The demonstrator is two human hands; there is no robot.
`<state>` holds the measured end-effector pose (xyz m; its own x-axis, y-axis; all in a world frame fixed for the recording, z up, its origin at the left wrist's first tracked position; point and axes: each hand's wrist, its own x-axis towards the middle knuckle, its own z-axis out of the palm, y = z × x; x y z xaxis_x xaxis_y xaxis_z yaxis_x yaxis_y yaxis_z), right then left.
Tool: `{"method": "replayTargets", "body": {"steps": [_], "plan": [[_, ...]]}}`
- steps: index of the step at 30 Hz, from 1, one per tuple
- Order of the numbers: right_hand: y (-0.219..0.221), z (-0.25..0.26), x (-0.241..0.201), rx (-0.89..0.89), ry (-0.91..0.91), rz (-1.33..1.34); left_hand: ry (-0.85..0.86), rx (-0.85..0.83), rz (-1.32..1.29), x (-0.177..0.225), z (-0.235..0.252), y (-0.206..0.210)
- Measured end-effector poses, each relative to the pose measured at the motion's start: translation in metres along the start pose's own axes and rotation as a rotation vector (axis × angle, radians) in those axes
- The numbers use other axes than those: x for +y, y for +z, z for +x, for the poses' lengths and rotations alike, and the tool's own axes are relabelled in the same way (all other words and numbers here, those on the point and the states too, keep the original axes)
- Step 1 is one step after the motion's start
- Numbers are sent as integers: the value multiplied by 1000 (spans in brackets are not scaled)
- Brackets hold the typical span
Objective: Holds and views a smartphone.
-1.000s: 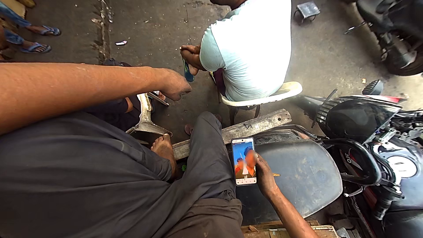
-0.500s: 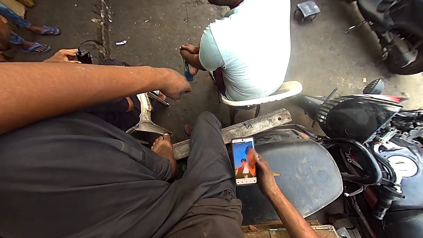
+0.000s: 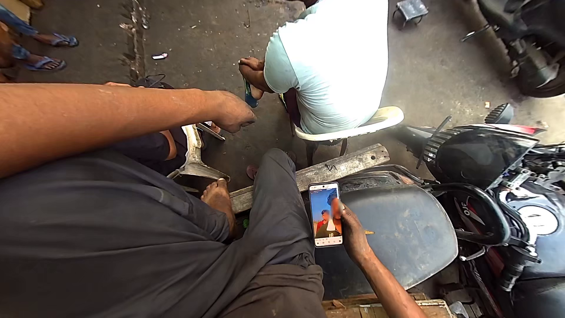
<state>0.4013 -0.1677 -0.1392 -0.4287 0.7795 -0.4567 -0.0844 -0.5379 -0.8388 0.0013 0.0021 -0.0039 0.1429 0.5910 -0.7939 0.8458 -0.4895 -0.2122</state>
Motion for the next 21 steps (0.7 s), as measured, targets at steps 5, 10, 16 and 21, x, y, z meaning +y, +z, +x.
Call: {"method": "replayTargets", "body": {"steps": [5,10,16,21], "plan": [[0,0,-1,-1,-5,5,-24,-22,-8,-1,-1,0],[0,0,-1,-1,-5,1,-25,-30,-8,-1,-1,0],[0,0,-1,4,-1,-17,-1,-8,-3,-1,-1,0],[0,-1,-1,-2,20,12,32,28,8,-7,6,8]]}}
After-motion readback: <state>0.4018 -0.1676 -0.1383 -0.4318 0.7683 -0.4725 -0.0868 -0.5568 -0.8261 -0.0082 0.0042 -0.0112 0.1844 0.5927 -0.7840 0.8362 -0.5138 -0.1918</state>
